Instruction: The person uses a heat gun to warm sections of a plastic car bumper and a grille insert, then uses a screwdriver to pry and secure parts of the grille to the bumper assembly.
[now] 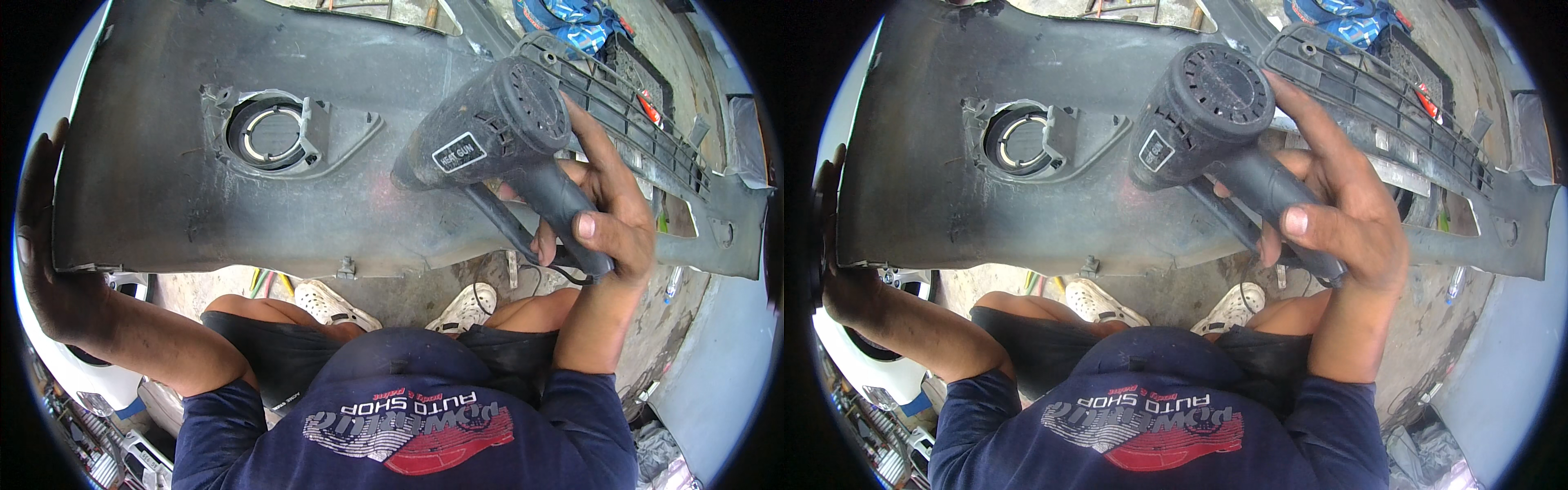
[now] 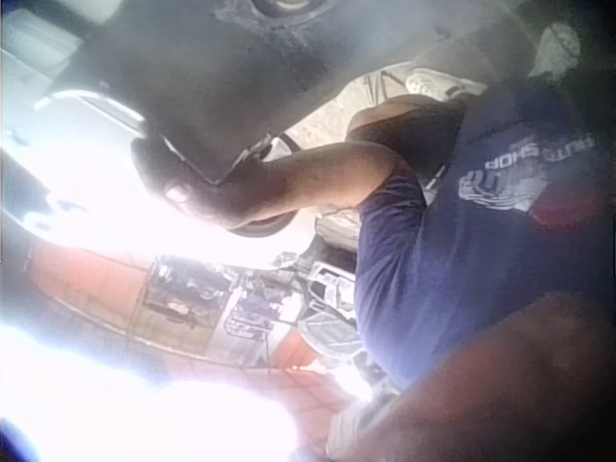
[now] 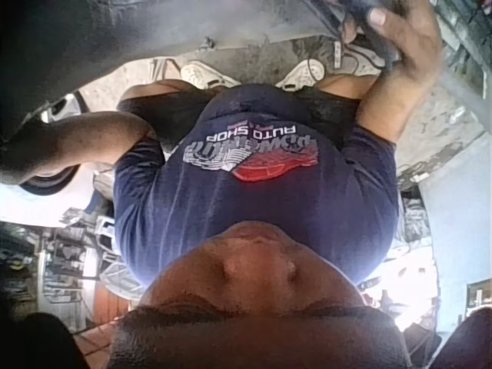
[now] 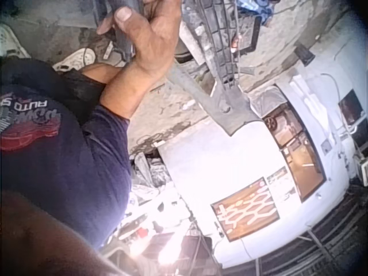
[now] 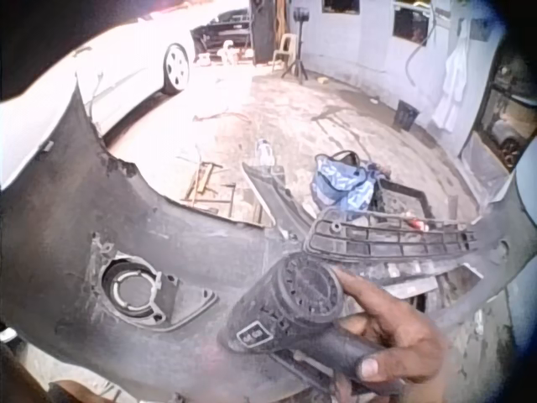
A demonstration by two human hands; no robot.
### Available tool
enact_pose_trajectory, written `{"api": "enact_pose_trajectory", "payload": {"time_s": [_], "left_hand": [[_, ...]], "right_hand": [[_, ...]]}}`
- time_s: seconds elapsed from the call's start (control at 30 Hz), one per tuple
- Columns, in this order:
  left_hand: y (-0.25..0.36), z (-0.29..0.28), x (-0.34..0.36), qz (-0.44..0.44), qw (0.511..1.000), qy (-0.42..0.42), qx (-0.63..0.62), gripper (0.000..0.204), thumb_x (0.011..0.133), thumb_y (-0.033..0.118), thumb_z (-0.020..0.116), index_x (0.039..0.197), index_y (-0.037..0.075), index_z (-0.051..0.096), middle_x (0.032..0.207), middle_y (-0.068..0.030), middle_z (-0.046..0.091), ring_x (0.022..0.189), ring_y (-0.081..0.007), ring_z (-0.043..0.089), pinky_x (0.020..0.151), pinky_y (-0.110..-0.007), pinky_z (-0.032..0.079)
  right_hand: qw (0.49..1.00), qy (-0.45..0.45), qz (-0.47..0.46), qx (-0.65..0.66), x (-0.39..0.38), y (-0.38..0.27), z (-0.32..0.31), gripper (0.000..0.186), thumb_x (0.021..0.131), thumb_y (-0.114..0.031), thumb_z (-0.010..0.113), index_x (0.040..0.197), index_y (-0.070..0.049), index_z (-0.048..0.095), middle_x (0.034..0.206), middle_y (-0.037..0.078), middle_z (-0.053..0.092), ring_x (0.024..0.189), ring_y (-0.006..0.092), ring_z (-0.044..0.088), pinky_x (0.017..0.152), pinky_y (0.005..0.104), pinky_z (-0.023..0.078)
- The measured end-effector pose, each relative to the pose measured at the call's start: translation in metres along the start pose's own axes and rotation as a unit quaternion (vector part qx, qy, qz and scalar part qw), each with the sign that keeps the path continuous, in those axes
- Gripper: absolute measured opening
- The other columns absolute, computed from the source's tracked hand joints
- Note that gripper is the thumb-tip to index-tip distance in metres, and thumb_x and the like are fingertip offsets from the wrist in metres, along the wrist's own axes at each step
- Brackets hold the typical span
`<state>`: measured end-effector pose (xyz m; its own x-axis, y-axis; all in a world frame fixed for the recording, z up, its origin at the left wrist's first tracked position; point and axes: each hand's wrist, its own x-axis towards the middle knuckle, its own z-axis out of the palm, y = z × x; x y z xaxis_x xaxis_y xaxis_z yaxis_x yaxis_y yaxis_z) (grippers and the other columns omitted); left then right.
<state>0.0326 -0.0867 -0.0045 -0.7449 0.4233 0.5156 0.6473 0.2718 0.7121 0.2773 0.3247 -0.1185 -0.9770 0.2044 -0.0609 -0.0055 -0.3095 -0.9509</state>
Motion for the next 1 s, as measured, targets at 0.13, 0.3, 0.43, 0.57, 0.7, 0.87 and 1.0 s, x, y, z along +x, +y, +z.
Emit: {"api": "enact_pose_trajectory", "payload": {"time_s": [0.13,0.3,0.43,0.57,0.7,0.87,1.0], "left_hand": [[-0.003,-0.021,0.004,-0.016,0.996,-0.053,0.064,0.074,0.102,0.057,0.053,0.154,0.003,0.053,0.151,-0.0216,0.057,0.139,-0.0367,0.058,0.115,-0.053,0.049],[-0.007,-0.034,0.005,-0.021,0.988,-0.093,0.122,0.084,0.101,0.064,0.052,0.163,0.008,0.045,0.164,-0.0206,0.05,0.147,-0.0371,0.054,0.118,-0.054,0.05],[-0.005,-0.029,0.004,-0.018,0.987,-0.087,0.132,0.09,0.096,0.07,0.055,0.161,0.009,0.048,0.162,-0.0206,0.052,0.146,-0.0373,0.056,0.118,-0.055,0.048],[-0.007,-0.026,0.001,-0.026,0.994,-0.068,0.087,0.088,0.096,0.066,0.055,0.16,0.005,0.048,0.161,-0.0231,0.052,0.147,-0.0385,0.054,0.122,-0.054,0.044],[-0.005,-0.026,0.0,-0.008,0.994,-0.061,0.091,0.084,0.097,0.06,0.054,0.157,0.001,0.05,0.159,-0.0259,0.053,0.145,-0.04,0.055,0.122,-0.052,0.042],[0.006,-0.013,0.001,-0.015,0.99,-0.032,0.138,0.088,0.092,0.064,0.057,0.152,-0.001,0.056,0.153,-0.0276,0.058,0.14,-0.0416,0.059,0.118,-0.052,0.045],[0.011,-0.012,0.002,-0.003,0.982,-0.029,0.187,0.09,0.089,0.066,0.059,0.149,-0.002,0.059,0.15,-0.0281,0.061,0.139,-0.0428,0.06,0.118,-0.054,0.045]], "right_hand": [[1.0,0.009,-0.009,-0.028,0.005,-0.002,-0.001,0.107,0.078,-0.027,0.077,0.165,0.01,0.027,0.115,0.04,0.069,0.073,0.0336,0.076,0.054,0.0339,0.059],[0.997,0.023,-0.011,-0.068,0.012,-0.001,-0.004,0.105,0.08,-0.028,0.075,0.166,0.008,0.026,0.117,0.037,0.07,0.07,0.0293,0.075,0.058,0.034,0.059],[0.994,0.064,-0.036,-0.076,0.018,0.007,-0.005,0.11,0.082,-0.032,0.075,0.169,0.004,0.019,0.116,0.043,0.067,0.061,0.0277,0.074,0.06,0.0357,0.061],[0.992,0.085,-0.048,-0.086,0.025,0.014,-0.01,0.108,0.085,-0.033,0.074,0.17,0.002,0.018,0.12,0.042,0.067,0.065,0.0272,0.075,0.064,0.0361,0.063],[0.99,0.105,-0.066,-0.063,0.032,0.022,-0.015,0.106,0.087,-0.033,0.074,0.17,0.001,0.017,0.122,0.041,0.067,0.066,0.0273,0.075,0.066,0.0362,0.063],[0.987,0.125,-0.086,-0.057,0.037,0.029,-0.018,0.109,0.087,-0.032,0.074,0.17,0.002,0.013,0.127,0.038,0.065,0.072,0.0273,0.074,0.069,0.0366,0.061],[0.982,0.143,-0.108,-0.057,0.041,0.034,-0.018,0.111,0.088,-0.033,0.074,0.171,0.001,0.008,0.127,0.038,0.064,0.073,0.0274,0.073,0.072,0.0384,0.061]]}}
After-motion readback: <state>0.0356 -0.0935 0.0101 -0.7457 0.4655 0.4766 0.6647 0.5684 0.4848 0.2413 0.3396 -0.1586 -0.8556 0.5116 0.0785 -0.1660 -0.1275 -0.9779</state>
